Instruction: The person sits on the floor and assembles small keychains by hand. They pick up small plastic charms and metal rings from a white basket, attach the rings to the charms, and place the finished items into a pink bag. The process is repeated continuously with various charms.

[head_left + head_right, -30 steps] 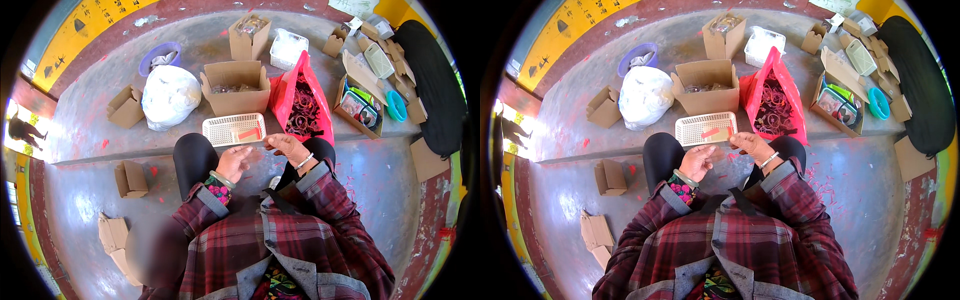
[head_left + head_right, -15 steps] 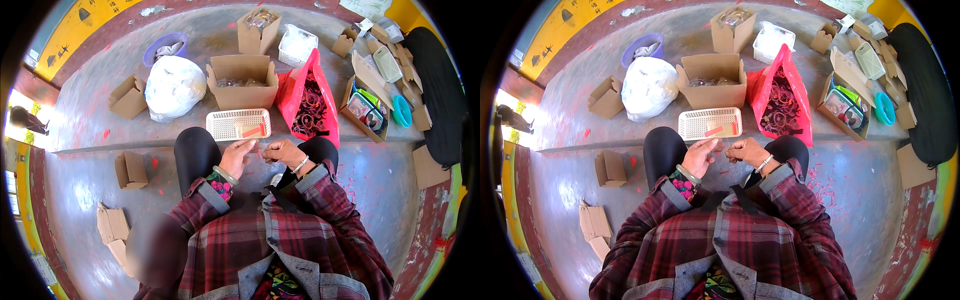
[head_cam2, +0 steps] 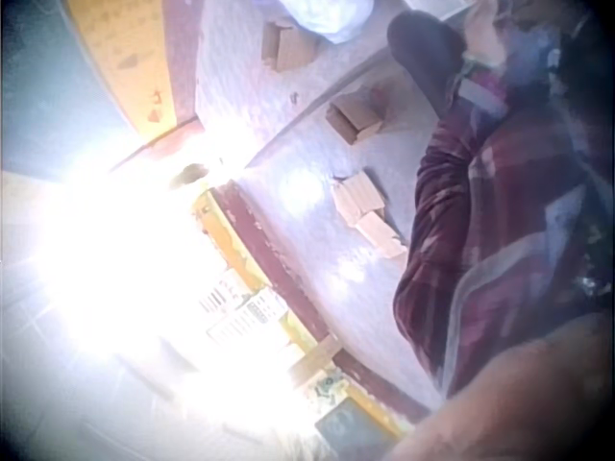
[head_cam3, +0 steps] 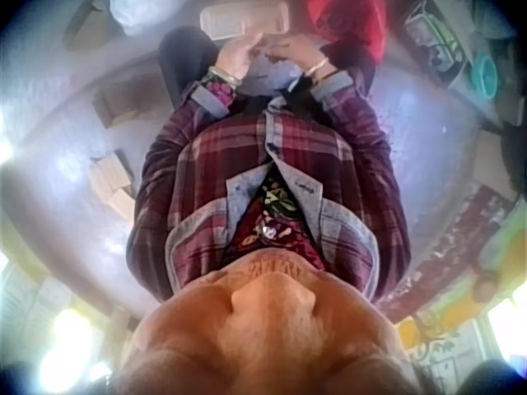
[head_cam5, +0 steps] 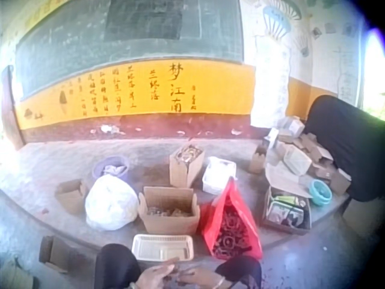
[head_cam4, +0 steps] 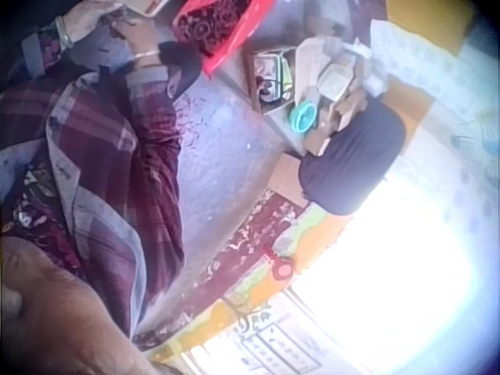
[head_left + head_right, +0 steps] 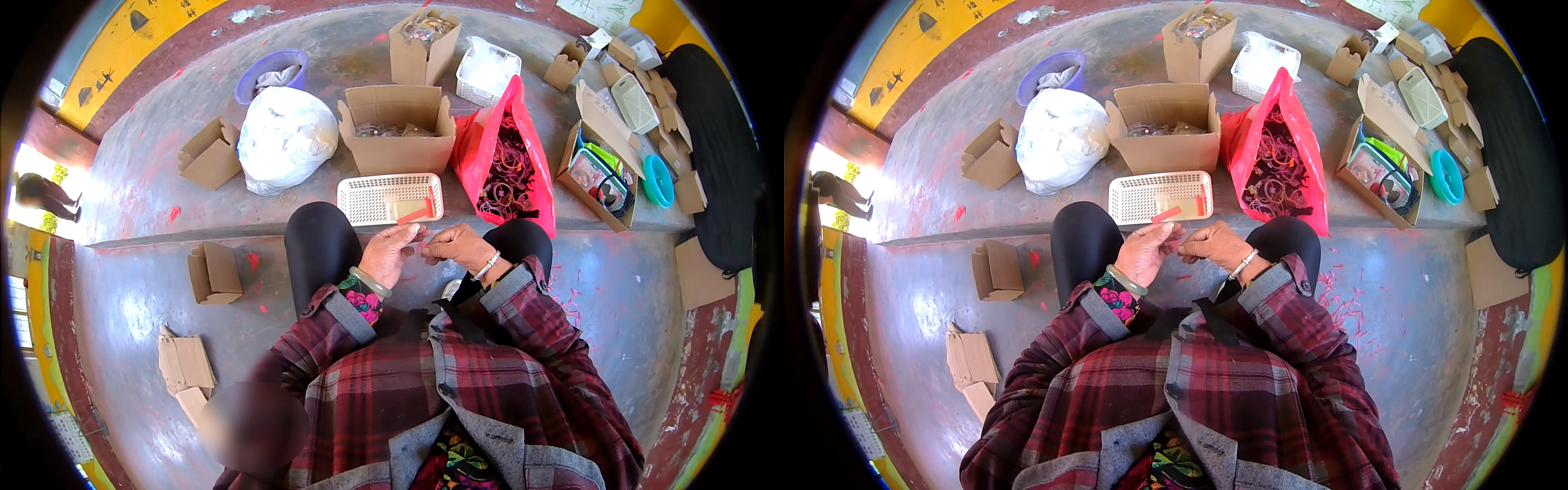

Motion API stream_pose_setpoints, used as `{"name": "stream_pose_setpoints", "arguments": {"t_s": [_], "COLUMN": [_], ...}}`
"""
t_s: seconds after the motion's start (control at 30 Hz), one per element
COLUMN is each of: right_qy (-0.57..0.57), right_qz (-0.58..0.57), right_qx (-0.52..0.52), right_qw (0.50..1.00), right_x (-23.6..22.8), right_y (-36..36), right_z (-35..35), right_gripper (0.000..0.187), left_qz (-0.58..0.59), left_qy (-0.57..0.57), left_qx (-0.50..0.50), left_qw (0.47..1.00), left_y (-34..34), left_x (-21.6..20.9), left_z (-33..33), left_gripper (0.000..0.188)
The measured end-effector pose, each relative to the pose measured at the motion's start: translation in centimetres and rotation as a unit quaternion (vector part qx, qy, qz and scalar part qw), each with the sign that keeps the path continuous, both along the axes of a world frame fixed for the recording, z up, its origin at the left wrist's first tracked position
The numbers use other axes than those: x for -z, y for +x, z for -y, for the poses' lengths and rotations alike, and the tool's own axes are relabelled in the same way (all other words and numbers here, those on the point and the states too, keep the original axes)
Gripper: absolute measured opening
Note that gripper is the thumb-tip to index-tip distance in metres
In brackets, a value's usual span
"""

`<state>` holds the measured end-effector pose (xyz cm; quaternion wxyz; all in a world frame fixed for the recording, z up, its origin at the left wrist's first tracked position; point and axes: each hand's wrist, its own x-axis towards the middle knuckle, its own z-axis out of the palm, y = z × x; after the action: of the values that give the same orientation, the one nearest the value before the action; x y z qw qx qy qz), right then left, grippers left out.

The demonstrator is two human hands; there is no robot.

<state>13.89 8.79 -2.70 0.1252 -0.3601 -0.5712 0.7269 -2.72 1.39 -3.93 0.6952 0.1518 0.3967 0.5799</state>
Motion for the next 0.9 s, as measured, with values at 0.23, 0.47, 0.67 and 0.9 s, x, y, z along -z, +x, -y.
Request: {"name": "stream_pose_setpoints", "arguments": {"t_s": [0.23,0.47,0.67,0.9], "right_qy": [0.219,0.044,0.032,-0.017], "right_qz": [0.101,-0.086,-0.084,-0.1], "right_qx": [-0.012,0.086,0.113,0.149], "right_qw": [0.97,0.992,0.989,0.984], "right_x": [-0.6,-0.2,0.5,-0.5], "right_y": [0.4,0.4,0.7,0.4], "right_z": [-0.4,-0.9,-0.9,-0.5], "right_gripper": [0.022,0.026,0.018,0.02], "left_qz": [-0.025,-0.083,-0.131,-0.139], "left_qy": [-0.016,0.011,0.003,0.012], "left_qx": [0.03,0.075,0.124,0.125], "left_qw": [0.999,0.994,0.984,0.982], "left_y": [-0.4,0.7,0.9,0.5], "left_x": [-0.4,-0.4,-0.8,-0.9], "left_z": [0.1,0.2,0.2,0.1], "left_gripper": [0.026,0.023,0.022,0.02]}}
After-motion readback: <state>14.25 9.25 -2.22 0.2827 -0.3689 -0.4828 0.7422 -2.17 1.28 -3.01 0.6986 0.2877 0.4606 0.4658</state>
